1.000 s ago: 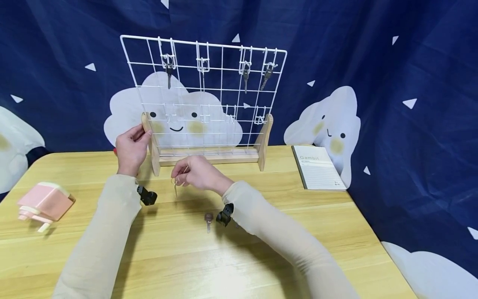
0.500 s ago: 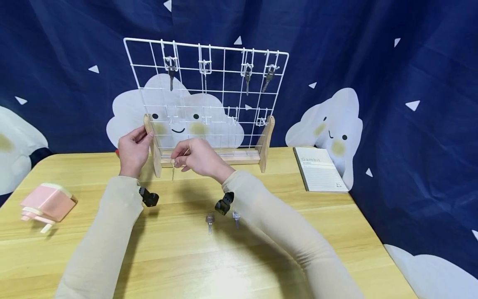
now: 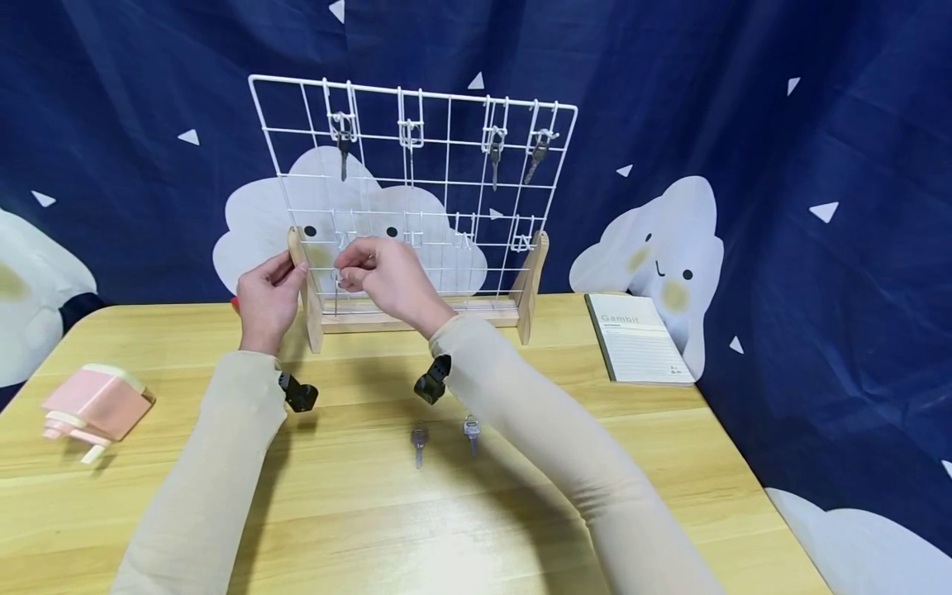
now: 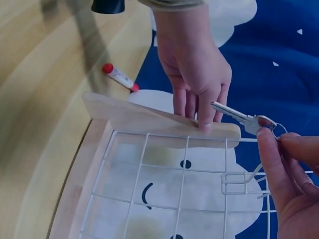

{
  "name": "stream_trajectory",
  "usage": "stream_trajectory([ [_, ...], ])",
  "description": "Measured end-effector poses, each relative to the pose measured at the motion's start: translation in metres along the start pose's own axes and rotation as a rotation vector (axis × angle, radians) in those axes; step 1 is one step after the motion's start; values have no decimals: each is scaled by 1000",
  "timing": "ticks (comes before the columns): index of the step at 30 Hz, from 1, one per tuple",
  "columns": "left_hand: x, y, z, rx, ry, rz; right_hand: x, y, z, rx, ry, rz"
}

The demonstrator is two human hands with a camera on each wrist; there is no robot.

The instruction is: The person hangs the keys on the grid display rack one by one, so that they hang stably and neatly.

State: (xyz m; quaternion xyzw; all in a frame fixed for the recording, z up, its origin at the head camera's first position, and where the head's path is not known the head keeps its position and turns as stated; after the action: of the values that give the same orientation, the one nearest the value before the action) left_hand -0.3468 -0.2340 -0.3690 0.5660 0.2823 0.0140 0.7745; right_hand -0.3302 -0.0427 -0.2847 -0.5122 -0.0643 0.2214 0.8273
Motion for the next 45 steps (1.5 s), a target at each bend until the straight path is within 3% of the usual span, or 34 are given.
stream_trajectory([
  [17,0,-1,0,27,2,9,-22,0,5,2,172,26],
  [25,1,-2,-1,-4,-10,35,-29,3,5,141,213,36],
  [31,1,-2,-1,-3,-6,16,-29,6,5,250,247,53],
  [45,0,-1,0,5,11,-4,-19,26,8,355,247,48],
])
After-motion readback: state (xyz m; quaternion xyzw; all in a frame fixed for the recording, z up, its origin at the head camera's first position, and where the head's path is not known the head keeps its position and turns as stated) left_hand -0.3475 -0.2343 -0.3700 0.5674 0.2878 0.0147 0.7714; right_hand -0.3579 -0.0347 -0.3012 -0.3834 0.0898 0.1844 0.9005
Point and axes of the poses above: each hand's wrist, its own x-axis away from the middle knuckle, its own z-axis out of the back of the hand, y = z × x, the point moved 4 cm from there along -x, towards the middle knuckle, and after that the axes turned 8 degrees about -z, right-handed, at the moved point
